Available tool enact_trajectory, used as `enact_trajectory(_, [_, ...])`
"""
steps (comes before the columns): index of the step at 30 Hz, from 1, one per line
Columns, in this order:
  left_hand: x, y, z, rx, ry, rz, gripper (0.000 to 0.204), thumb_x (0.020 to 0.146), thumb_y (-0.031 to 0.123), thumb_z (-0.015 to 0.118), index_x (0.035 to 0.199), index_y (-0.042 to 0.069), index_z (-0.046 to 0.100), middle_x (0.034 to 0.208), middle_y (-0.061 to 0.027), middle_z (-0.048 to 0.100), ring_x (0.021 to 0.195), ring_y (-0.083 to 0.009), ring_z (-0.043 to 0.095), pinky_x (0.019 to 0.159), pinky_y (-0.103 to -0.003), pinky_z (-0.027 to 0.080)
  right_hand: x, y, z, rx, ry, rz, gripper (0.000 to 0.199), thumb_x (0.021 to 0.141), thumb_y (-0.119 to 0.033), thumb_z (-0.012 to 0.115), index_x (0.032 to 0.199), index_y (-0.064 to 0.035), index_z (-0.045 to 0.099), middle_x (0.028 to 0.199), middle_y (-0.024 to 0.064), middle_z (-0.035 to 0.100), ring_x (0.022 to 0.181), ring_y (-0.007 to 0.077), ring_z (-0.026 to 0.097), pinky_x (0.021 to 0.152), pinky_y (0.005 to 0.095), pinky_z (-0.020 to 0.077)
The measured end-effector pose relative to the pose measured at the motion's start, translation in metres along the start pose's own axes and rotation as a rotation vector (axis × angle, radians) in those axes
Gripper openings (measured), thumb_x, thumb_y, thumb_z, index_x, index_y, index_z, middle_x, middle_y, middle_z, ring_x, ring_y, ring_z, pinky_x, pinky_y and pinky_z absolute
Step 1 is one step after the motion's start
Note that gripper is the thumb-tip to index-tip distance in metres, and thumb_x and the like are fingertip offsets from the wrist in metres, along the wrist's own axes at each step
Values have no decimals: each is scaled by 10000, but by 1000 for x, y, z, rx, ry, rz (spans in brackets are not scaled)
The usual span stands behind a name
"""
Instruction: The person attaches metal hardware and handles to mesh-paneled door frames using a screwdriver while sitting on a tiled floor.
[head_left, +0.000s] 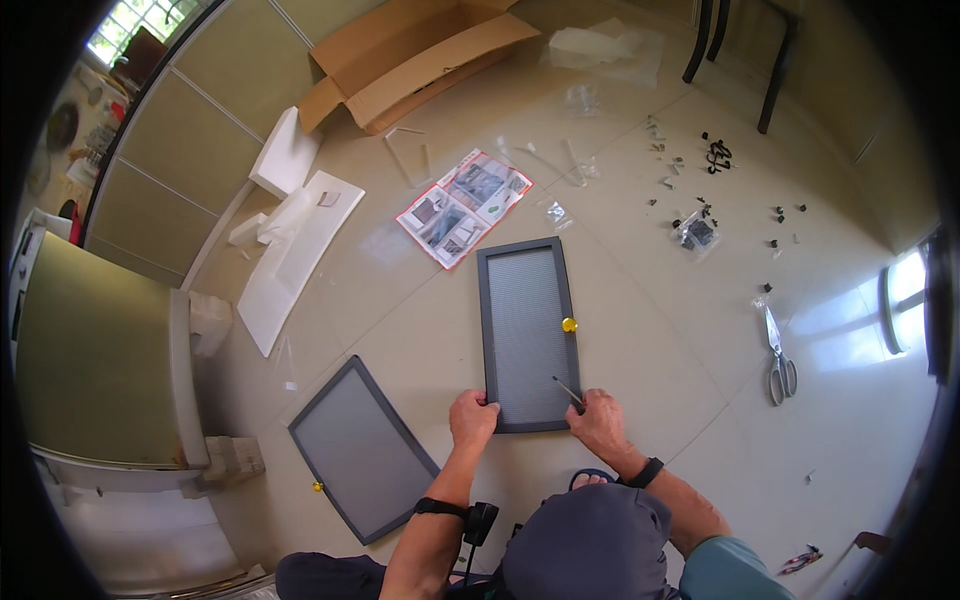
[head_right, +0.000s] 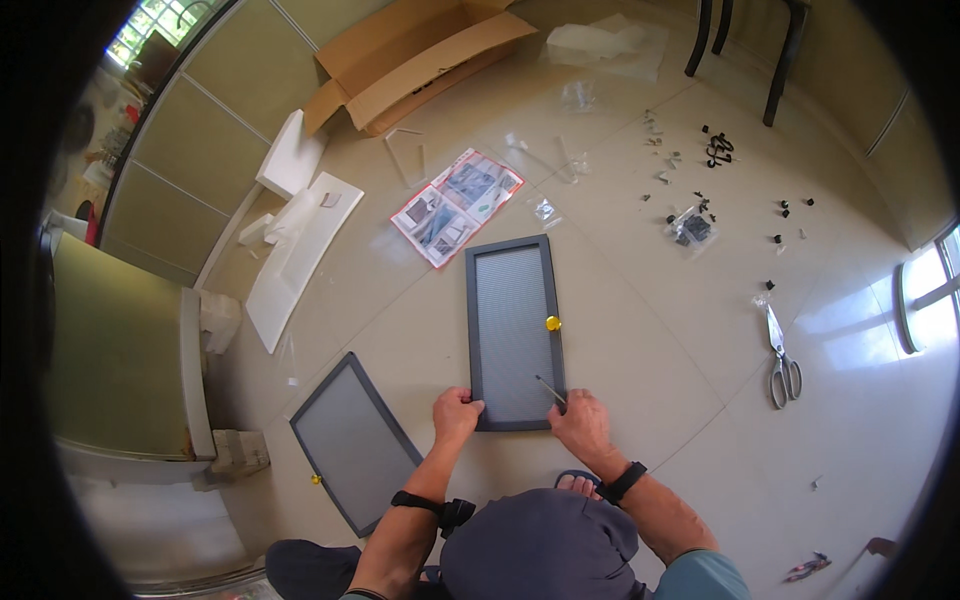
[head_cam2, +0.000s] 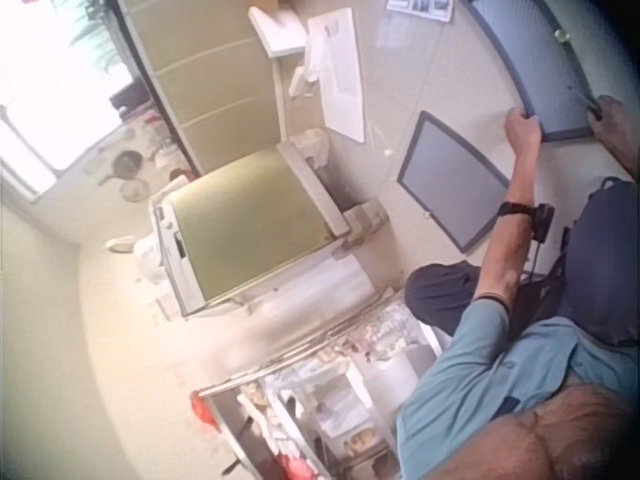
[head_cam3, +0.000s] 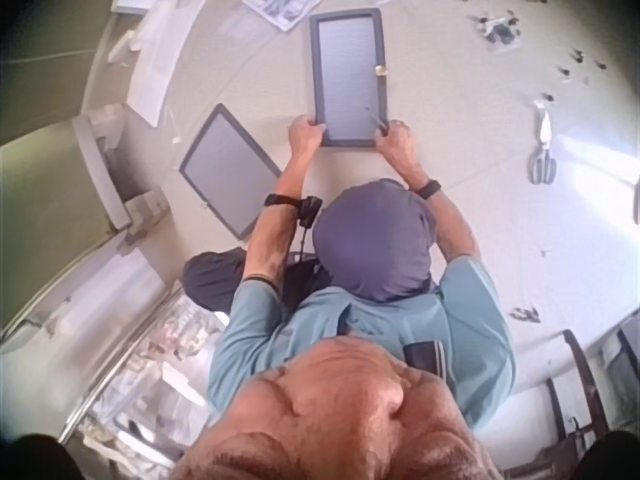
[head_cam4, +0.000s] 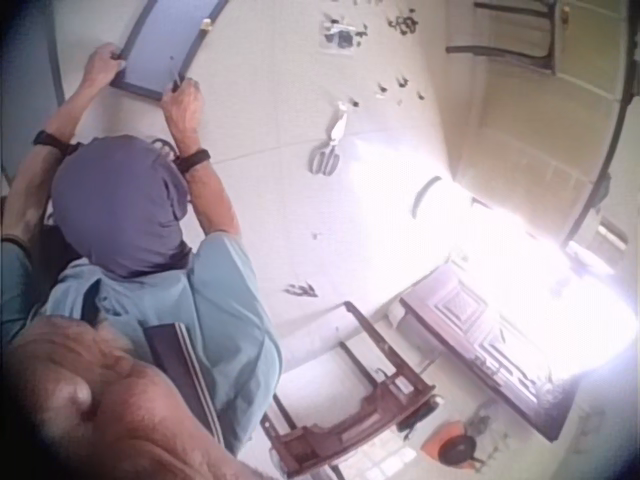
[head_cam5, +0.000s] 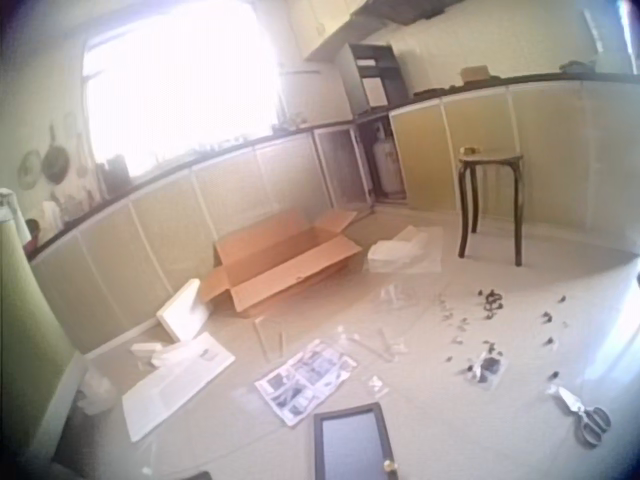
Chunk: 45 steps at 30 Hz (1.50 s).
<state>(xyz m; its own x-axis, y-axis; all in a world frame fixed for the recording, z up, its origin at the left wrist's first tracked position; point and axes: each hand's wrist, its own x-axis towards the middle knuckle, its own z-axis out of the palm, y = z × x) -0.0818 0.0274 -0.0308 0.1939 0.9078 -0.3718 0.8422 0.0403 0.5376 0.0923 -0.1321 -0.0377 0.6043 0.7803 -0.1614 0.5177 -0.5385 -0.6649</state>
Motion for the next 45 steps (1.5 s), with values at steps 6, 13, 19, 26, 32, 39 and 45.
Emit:
enact_trajectory(6, [4,-8,-2,-57,-25,-3,312,726,208,782,952,6,703,895,-145,712,856,-291,675,794,-372,526,2,-4,-7,146,-18,164,326,747,-285,717,783,25,622,772,203,652,747,388,640,696,449,518])
enact_trajectory(13, [5,-9,-4,-106,-24,-44,287,766,145,774,1000,-6,707,917,-136,726,856,-261,685,791,-353,528,0,-30,-39,393,-197,174,360,742,-292,728,742,37,580,647,182,602,567,302,587,560,392,477])
enact_trajectory(19, [7,-19,-6,-167,-67,-10,289,781,89,734,1054,-1,708,937,-141,733,848,-254,692,805,-348,532,-4,-61,-47,522,-180,-22,340,791,-265,713,736,41,577,623,162,587,539,266,561,526,378,459])
enact_trajectory(26, [11,-7,-19,-168,-266,92,336,696,-5,669,1028,-55,696,871,-144,725,767,-211,690,700,-316,555,4,-67,-39,706,-260,-54,324,900,-231,651,736,39,581,545,78,472,539,105,438,474,304,381])
enact_trajectory(32, [14,-13,-27,-92,-268,86,334,611,93,730,915,-45,709,787,-186,707,733,-263,697,701,-347,552,-3,-69,-41,699,-211,-111,315,923,-219,618,744,38,584,553,78,482,532,106,428,474,306,380])
enact_trajectory(39, [14,8,-63,341,-307,157,238,616,94,650,796,-60,665,796,-275,658,789,-438,637,734,-425,538,-6,-48,-27,661,-149,-52,255,890,-175,635,749,32,591,567,84,519,535,111,457,490,313,408])
enact_trajectory(45, [2,5,-49,411,-210,167,246,648,68,605,855,-57,646,881,-271,659,865,-437,637,779,-439,525,-10,-21,-1,673,-154,114,184,867,-137,638,910,38,604,650,15,559,531,70,452,471,261,385])
